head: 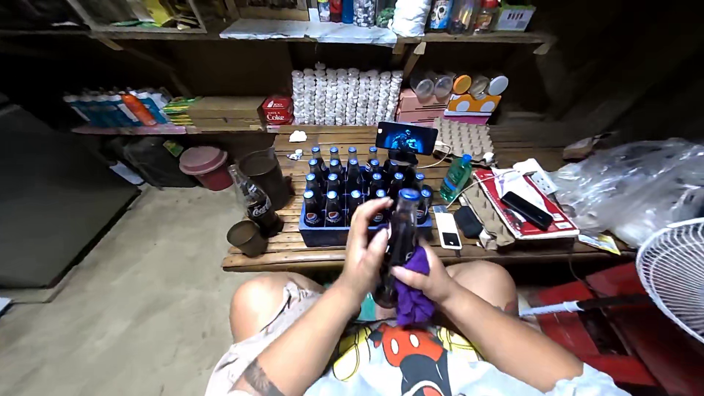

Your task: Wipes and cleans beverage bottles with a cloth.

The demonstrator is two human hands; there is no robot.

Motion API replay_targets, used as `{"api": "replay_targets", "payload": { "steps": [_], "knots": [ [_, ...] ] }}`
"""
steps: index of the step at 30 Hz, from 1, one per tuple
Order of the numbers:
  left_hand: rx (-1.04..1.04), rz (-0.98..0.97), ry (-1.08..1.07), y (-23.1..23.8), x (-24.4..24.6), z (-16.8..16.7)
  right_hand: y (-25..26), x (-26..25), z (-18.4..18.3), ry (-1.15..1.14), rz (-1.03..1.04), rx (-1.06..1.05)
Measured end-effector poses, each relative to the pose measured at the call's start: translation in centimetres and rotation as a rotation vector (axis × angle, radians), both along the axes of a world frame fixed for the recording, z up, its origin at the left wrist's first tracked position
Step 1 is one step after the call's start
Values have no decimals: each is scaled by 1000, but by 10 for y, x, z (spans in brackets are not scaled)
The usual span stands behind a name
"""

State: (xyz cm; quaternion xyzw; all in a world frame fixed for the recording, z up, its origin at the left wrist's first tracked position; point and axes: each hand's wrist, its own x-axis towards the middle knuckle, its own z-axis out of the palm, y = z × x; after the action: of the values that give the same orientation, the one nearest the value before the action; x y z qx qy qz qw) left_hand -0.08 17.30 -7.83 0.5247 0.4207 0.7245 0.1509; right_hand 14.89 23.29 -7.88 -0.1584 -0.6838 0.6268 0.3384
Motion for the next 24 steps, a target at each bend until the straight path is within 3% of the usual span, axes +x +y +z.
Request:
{"api": "replay_targets", "payload": {
  "steps": [4, 9, 11, 16, 18, 21, 24],
  "knots": [
    [-106, 35, -10, 6, 17, -58, 22, -19, 18, -43, -235, -195],
    [-194, -163, -192, 12, 2, -69, 33, -57, 20, -52, -367, -302],
    [-245, -137, -240, 12, -9, -76, 28, -70, 8, -77, -307, -172],
    [-247, -29, -337, 2, -35, -86, 15, -82, -32, -173, -132, 642],
    [-206, 25, -369, -3, -43, -91, 13, -84, -44, -202, -75, 822],
    [-171, 97, -404, -5, -49, -101, 18, -92, -55, -148, -38, 899],
    [-147, 85, -369, -3, -52, -104, 27, -107, -45, -26, -68, 813]
  ]
}}
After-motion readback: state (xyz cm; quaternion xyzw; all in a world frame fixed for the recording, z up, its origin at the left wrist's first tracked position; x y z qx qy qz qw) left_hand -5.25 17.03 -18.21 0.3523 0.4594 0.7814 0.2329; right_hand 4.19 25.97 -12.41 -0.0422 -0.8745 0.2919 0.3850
